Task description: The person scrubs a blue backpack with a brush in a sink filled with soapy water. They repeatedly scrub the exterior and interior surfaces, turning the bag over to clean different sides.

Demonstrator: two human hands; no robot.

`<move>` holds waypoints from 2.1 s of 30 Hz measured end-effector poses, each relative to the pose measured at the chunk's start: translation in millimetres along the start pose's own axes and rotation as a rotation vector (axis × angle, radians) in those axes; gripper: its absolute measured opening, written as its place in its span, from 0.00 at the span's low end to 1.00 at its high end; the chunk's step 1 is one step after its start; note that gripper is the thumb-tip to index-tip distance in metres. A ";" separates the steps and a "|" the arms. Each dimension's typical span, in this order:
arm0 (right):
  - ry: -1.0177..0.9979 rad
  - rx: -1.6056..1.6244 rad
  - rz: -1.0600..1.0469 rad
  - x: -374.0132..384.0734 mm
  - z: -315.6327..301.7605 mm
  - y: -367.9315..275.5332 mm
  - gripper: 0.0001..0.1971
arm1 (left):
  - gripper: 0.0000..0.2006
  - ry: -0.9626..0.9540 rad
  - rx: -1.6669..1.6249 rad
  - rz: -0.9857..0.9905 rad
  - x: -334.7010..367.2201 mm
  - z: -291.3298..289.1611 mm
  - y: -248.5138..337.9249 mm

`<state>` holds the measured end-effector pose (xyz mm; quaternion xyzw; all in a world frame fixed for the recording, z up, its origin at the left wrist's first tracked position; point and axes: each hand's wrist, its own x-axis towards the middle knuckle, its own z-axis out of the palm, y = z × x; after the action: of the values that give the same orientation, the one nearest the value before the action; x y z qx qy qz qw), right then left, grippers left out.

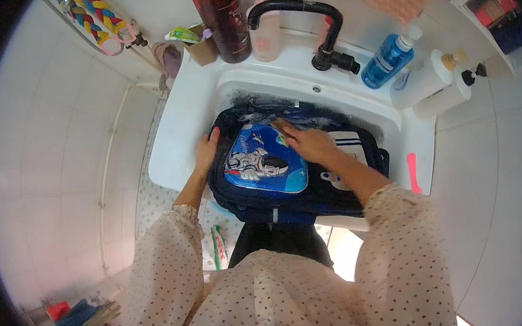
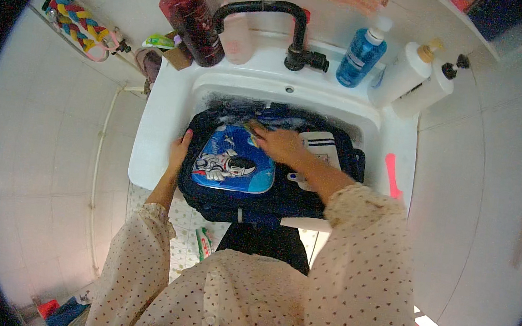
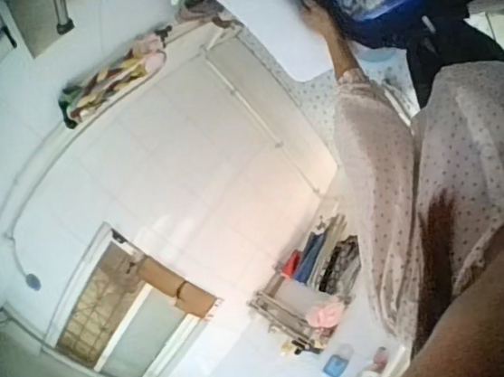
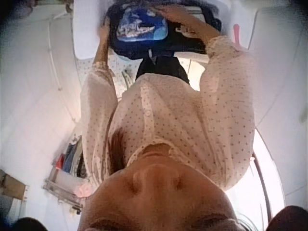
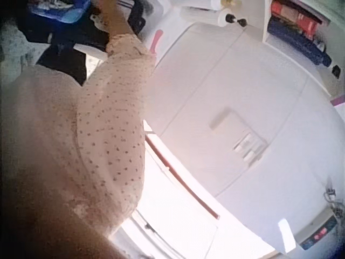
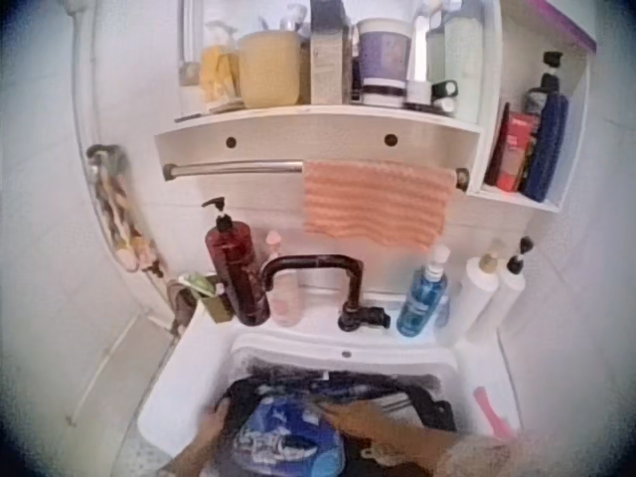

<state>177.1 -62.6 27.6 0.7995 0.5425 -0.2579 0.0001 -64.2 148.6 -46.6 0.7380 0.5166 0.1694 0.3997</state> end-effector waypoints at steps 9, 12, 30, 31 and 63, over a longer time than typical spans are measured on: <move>0.008 -0.057 0.106 -77.7 -47.9 25.5 0.23 | 0.28 -0.036 -0.221 0.124 -46.4 -32.8 102.5; 0.156 0.271 0.050 -83.7 -57.1 -50.8 0.23 | 0.23 0.035 -0.420 0.182 -45.3 -44.7 124.6; 0.032 -0.411 -0.223 -40.9 -147.8 -106.6 0.14 | 0.32 0.108 0.256 0.155 1.6 -25.8 -4.1; 0.010 -0.394 -0.241 -34.5 -150.5 -114.5 0.14 | 0.30 0.077 0.280 0.205 -1.3 -16.3 4.0; 0.186 0.171 -0.317 -73.9 -79.0 -3.0 0.23 | 0.34 -0.172 -0.080 -0.087 -44.1 39.4 47.0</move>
<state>186.4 -103.3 127.4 0.7216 0.6353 -0.2251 -0.1585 -26.6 85.8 -28.0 0.7100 0.5048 0.1084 0.4789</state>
